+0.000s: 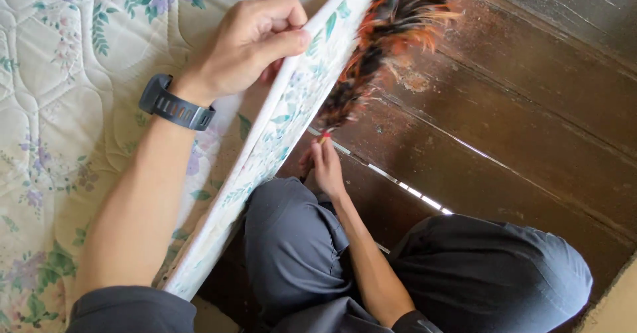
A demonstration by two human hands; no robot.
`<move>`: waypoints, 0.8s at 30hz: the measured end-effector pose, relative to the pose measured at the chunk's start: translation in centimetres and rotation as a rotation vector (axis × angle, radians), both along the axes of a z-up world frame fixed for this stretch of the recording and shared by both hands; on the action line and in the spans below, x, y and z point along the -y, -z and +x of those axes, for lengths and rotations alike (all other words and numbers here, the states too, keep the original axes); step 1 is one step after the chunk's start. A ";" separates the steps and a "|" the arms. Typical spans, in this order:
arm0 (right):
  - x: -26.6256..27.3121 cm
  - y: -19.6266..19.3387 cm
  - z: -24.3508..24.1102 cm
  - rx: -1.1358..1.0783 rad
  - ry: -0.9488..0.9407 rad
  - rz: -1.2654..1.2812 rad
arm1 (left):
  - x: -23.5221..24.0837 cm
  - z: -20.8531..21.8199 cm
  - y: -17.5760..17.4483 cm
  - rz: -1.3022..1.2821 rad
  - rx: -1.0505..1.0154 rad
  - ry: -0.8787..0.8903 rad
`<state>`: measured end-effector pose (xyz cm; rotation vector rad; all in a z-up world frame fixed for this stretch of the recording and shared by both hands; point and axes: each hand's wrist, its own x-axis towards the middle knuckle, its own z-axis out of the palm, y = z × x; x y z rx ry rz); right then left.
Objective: The person dusts under a mattress and the floor with a feather duster, lifting the bedsheet with one hand while dusting with the other.
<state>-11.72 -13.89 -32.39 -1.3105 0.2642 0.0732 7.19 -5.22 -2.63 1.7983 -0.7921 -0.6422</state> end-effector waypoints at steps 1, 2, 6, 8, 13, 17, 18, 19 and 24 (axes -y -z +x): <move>0.5 0.1 0.2 -0.024 0.024 0.148 | 0.1 -0.1 0.1 0.001 0.034 0.008; 0.5 -0.7 0.3 -0.025 0.024 0.146 | 0.0 -0.1 0.1 -0.002 0.034 0.007; 0.0 -4.5 0.0 0.081 0.078 0.270 | -0.1 0.2 0.1 -0.025 -0.011 0.035; -0.4 -6.7 -0.5 0.133 0.079 0.266 | -0.1 0.3 0.2 -0.039 -0.039 0.046; 0.0 -10.4 -1.5 0.127 -0.154 0.010 | 0.2 -0.1 -0.2 0.041 0.034 -0.022; 0.1 -7.0 -1.6 0.036 -0.175 -0.147 | -0.1 0.3 1.0 0.012 -0.031 -0.021; 0.1 -5.7 -1.6 -0.015 -0.162 -0.105 | -0.1 0.3 1.1 -0.032 -0.024 0.004; 0.1 -4.3 -1.5 -0.063 -0.147 -0.061 | -0.2 0.4 1.1 -0.073 -0.015 0.030; 1.9 -2.5 -1.3 -0.053 0.000 0.342 | -0.2 0.4 1.1 -0.072 0.004 0.051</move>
